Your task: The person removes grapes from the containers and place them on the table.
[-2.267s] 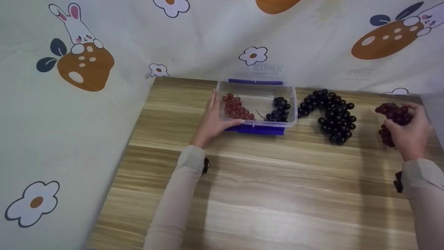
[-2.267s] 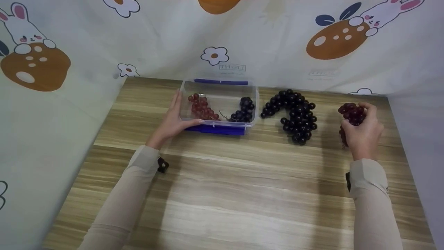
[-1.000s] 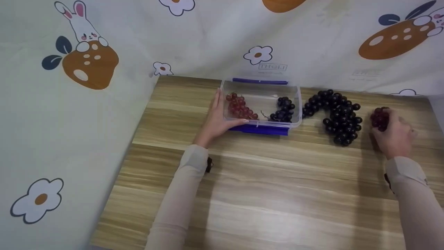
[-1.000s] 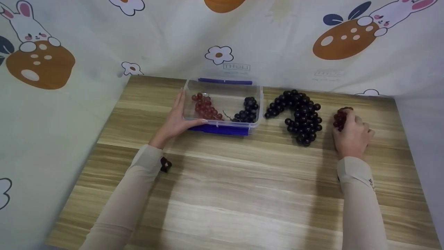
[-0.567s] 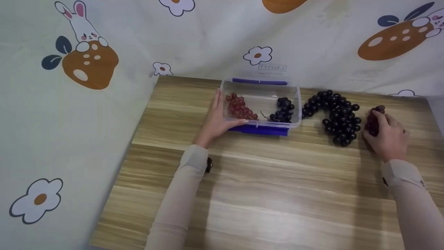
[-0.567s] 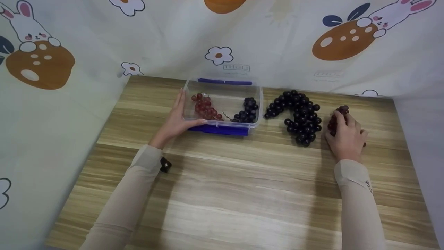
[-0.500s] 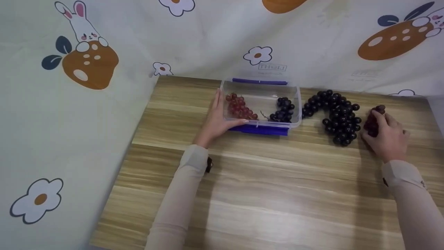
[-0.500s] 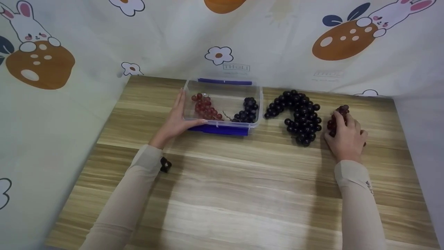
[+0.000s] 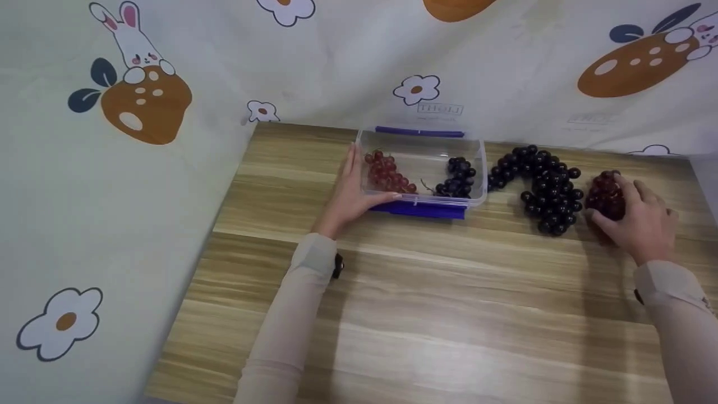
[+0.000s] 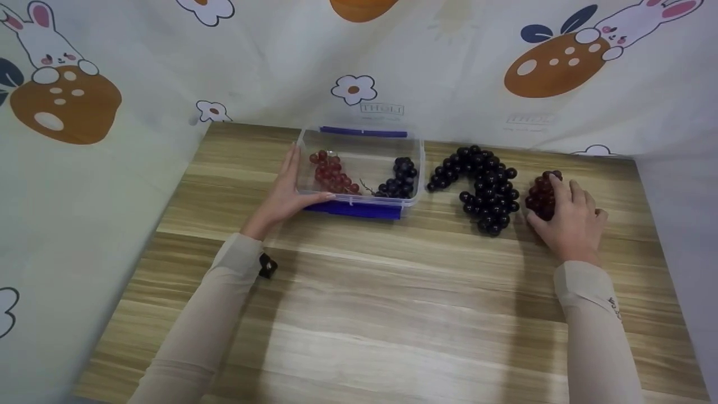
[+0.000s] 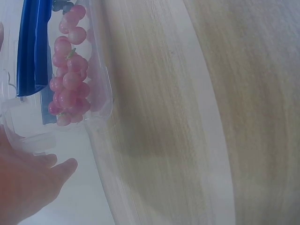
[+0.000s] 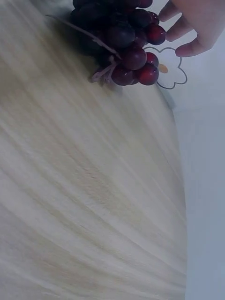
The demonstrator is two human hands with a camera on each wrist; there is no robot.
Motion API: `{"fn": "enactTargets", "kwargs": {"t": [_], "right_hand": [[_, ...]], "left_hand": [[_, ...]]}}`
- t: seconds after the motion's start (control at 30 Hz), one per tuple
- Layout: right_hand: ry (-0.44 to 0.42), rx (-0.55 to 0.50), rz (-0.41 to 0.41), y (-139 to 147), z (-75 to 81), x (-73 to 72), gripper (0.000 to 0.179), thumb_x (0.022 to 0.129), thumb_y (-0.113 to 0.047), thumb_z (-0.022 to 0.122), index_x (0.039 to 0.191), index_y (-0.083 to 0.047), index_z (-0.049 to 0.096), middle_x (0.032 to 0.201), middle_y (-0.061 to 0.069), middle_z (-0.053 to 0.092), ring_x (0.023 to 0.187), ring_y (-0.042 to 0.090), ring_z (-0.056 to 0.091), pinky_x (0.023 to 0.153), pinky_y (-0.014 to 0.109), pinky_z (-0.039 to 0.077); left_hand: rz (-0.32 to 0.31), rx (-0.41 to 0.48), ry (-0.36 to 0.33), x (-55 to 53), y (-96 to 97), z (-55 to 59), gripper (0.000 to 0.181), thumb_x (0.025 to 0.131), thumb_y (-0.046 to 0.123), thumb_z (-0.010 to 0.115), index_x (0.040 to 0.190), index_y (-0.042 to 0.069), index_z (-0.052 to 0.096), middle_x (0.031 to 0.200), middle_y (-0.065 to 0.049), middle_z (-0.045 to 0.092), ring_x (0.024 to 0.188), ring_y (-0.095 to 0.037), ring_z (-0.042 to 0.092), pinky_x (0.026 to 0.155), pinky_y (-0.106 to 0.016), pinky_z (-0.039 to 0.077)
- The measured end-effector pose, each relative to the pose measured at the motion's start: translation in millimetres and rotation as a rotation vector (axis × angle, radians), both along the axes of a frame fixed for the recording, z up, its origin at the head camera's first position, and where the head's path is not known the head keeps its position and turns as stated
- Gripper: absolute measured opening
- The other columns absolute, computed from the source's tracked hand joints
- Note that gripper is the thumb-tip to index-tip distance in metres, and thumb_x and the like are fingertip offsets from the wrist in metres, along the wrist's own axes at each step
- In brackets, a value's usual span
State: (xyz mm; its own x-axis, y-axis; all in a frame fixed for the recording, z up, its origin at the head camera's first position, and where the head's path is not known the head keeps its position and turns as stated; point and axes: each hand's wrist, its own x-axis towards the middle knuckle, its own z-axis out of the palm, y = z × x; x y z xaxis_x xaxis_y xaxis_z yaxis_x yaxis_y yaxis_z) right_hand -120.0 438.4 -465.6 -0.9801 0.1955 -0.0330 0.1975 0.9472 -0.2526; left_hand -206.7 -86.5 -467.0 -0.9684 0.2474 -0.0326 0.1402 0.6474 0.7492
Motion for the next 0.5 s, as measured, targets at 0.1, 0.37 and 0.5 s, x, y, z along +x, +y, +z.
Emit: {"fn": "enactTargets", "kwargs": {"t": [0.1,0.37,0.5], "right_hand": [[0.003,0.002,-0.008,-1,3.6,1.0,0.085,0.103,-0.037,0.064,0.169,-0.015,0.016,0.166,0.038,0.021,0.143,0.068,0.025,0.11,0.086,0.02],[0.021,0.001,-0.015,-6,12.1,1.6,0.079,0.108,-0.049,0.048,0.169,-0.01,0.017,0.166,0.036,0.023,0.145,0.065,0.026,0.112,0.086,0.019],[0.051,-0.042,-0.006,-10,15.4,0.4,0.078,0.108,-0.05,0.045,0.169,-0.008,0.019,0.165,0.038,0.025,0.144,0.066,0.027,0.112,0.086,0.019]], "left_hand": [[0.002,0.01,0.001,0.1,0.1,-0.4,0.143,0.077,0.063,0.088,0.17,0.01,-0.007,0.178,-0.009,-0.012,0.164,-0.036,-0.001,0.132,-0.056,0.009],[0.008,0.021,-0.002,0.3,0.3,-0.3,0.144,0.076,0.064,0.088,0.17,0.012,-0.007,0.178,-0.007,-0.012,0.164,-0.034,0.0,0.132,-0.054,0.009],[0.011,0.02,0.0,0.8,0.3,0.4,0.144,0.075,0.064,0.088,0.17,0.011,-0.007,0.178,-0.007,-0.012,0.164,-0.034,0.0,0.132,-0.055,0.009]]}}
